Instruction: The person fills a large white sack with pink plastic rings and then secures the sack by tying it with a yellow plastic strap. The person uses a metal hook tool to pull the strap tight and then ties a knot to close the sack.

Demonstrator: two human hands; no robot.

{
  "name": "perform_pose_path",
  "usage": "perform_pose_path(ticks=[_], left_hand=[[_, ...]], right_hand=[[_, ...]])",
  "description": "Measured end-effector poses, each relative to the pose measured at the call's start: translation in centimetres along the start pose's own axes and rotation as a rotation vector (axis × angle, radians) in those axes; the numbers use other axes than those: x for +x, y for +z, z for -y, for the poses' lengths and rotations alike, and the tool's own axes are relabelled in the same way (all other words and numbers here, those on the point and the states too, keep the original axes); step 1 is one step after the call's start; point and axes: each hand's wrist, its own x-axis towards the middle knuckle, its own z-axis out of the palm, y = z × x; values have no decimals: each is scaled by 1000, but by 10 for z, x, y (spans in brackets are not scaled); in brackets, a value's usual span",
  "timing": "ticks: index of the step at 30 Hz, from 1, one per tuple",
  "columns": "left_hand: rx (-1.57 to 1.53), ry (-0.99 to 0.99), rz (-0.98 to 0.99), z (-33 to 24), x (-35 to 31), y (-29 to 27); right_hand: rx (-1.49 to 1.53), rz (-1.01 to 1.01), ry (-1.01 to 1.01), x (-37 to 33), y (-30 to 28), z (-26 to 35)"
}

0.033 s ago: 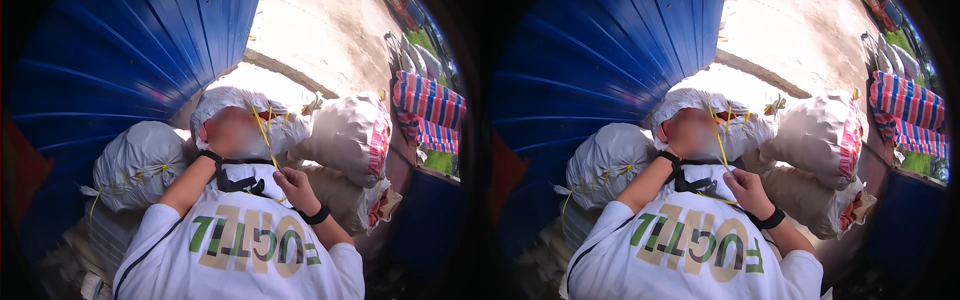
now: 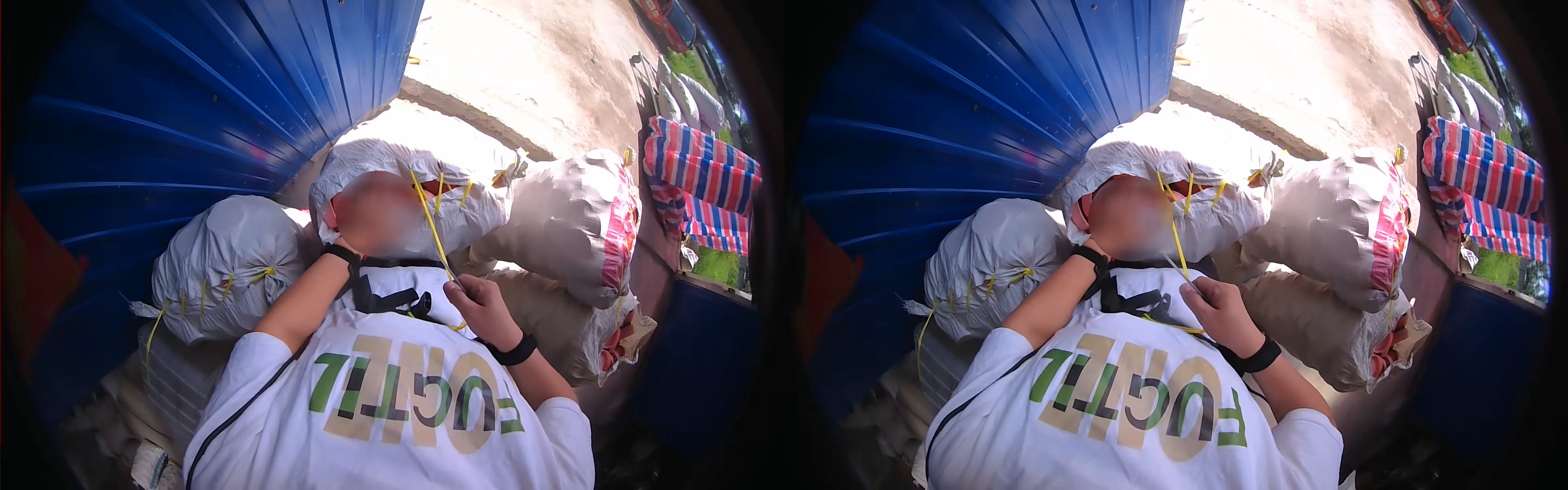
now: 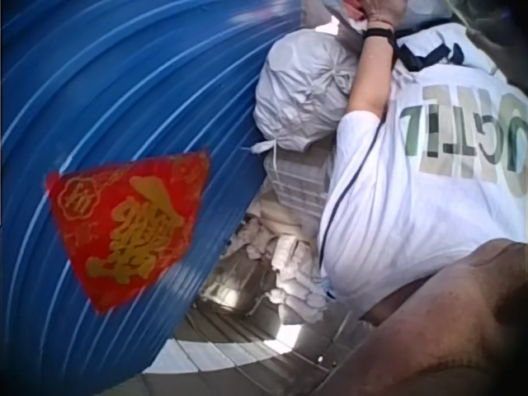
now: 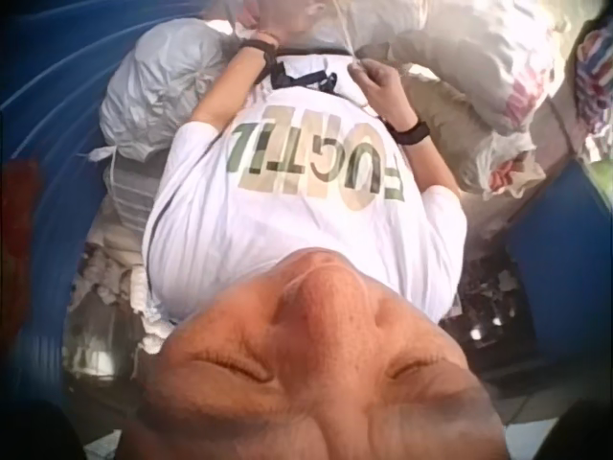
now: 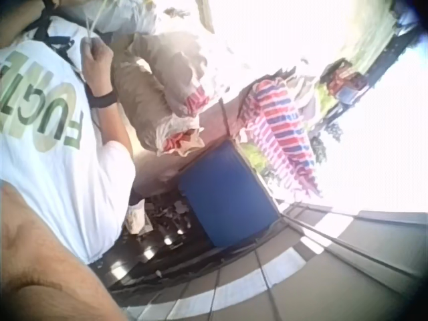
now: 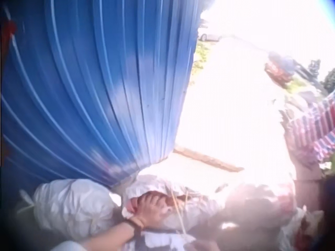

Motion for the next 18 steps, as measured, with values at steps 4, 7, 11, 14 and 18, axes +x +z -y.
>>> perform_pose_path(ticks=[4,7,11,14,18], left_hand=[[-3,230,-108,2,-20,-18],[-40,268,38,4,-26,-24],[-92,127,89,4,-12,-20],[-128,-45,153,1,0,-15],[-273,-171,75,-5,1,-22]], right_hand=[[-159,81,19,13,-9,-32],[-69,122,72,26,-7,-60],[86,144,242,43,-3,-80],[26,-12,70,56,4,-98],[-49,-103,-29,63,16,-102]])
